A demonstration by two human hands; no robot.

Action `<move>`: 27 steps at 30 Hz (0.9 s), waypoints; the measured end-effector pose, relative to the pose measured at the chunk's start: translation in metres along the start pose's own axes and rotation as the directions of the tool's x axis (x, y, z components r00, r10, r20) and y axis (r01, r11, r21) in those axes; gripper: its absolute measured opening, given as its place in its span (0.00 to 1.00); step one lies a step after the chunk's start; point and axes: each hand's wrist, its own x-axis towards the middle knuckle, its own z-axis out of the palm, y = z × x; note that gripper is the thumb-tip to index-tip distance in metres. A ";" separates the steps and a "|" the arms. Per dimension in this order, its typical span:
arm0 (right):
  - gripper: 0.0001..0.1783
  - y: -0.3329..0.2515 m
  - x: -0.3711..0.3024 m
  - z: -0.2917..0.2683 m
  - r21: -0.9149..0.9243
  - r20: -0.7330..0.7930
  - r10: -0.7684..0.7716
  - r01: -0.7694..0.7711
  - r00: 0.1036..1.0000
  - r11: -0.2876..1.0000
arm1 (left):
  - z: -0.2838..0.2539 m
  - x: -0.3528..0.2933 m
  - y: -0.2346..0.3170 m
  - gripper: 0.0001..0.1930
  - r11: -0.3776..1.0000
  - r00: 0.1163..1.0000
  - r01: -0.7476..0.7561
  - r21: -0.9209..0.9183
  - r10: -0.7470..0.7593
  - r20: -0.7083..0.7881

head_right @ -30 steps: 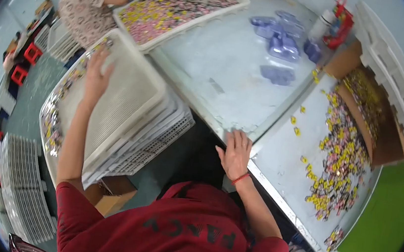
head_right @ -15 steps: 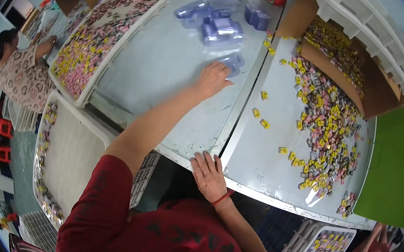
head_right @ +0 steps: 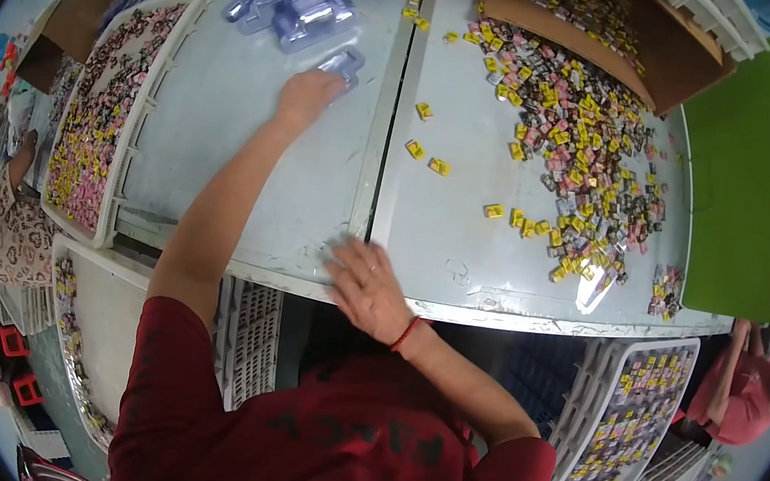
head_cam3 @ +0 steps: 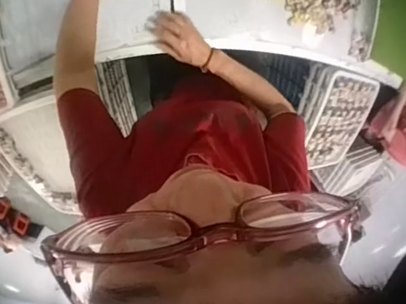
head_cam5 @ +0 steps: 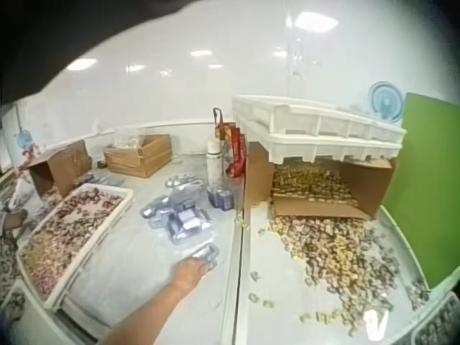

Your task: Sorting and assembling small yellow toy components on a factory workbench and placing them into a tray.

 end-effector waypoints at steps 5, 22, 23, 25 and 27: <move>0.26 0.049 0.052 -0.027 -0.341 -0.134 0.117 -0.157 0.984 0.927 | 0.012 0.000 0.015 0.12 0.977 0.997 -0.053 0.208 0.061 -0.036; 0.26 0.241 0.036 -0.228 -0.362 -0.491 0.250 -0.456 0.835 0.813 | 0.037 0.043 0.078 0.23 0.957 0.931 -0.267 -0.113 0.226 -0.286; 0.28 0.270 0.026 -0.243 -0.433 -0.594 0.294 -0.606 0.749 0.667 | 0.053 0.056 0.091 0.23 0.964 0.952 -0.232 -0.130 0.198 -0.233; 0.32 0.333 0.005 -0.268 -0.457 -0.661 0.423 -0.780 0.620 0.428 | 0.087 0.084 0.110 0.27 0.969 0.982 -0.152 -0.197 0.125 -0.140; 0.38 0.370 -0.005 -0.286 -0.411 -0.672 0.560 -0.873 0.485 0.262 | 0.111 0.113 0.123 0.30 0.965 0.993 -0.095 -0.243 0.074 -0.095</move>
